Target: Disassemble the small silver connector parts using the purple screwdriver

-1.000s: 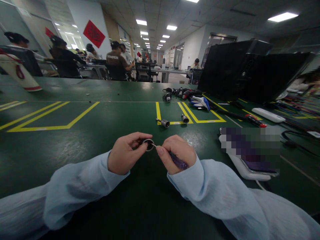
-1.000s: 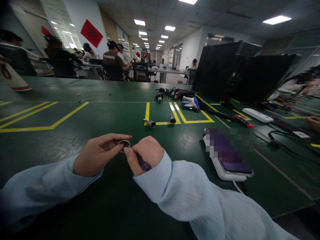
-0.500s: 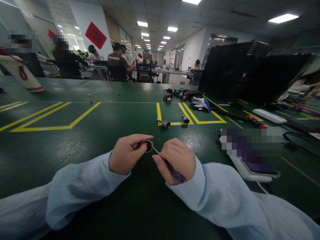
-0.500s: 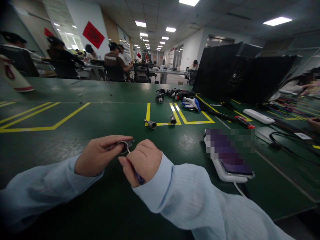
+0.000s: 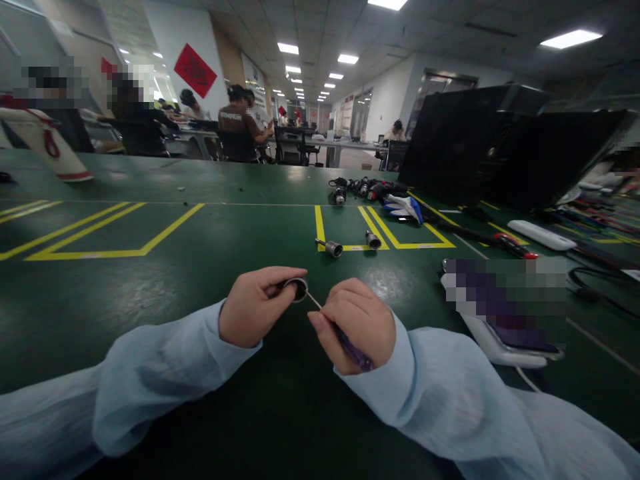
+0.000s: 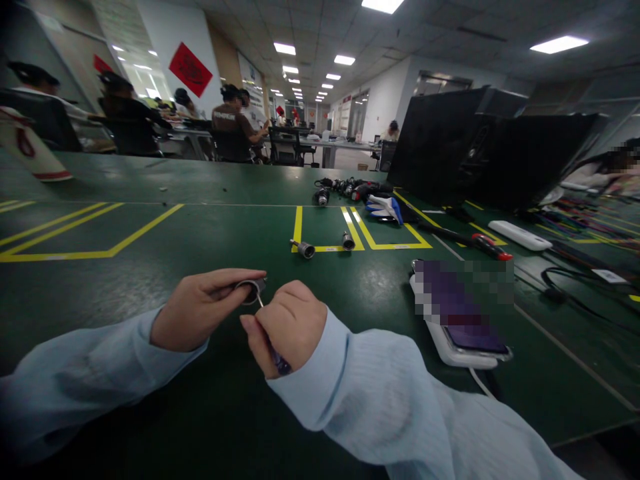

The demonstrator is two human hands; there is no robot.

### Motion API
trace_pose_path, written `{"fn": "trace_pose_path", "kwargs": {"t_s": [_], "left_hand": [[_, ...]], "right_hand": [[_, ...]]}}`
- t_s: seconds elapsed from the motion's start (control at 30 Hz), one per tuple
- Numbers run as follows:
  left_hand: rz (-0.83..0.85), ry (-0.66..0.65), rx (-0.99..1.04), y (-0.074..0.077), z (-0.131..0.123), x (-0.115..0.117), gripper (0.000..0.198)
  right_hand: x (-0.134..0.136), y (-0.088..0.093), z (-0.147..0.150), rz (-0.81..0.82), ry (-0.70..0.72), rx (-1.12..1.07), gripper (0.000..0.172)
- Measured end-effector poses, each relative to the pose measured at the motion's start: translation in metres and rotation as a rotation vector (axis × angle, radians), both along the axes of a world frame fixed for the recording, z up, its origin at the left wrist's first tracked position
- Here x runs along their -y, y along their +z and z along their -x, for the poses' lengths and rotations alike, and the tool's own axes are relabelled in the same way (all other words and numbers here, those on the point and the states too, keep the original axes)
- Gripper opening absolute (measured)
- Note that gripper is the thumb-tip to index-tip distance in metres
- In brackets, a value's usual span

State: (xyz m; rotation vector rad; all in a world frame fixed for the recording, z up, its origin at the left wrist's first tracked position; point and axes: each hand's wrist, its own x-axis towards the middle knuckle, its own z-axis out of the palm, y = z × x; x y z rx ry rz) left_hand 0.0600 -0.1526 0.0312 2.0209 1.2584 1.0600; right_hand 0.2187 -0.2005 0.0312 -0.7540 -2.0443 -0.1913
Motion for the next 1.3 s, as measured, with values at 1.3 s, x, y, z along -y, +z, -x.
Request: {"fn": "trace_pose_path", "kwargs": {"t_s": [1.3], "left_hand": [[-0.034,0.594,0.091,-0.018,0.067,-0.144,0.023]], "right_hand": [[-0.019,-0.019,-0.004,0.122,0.011,-0.151,0.021]]}}
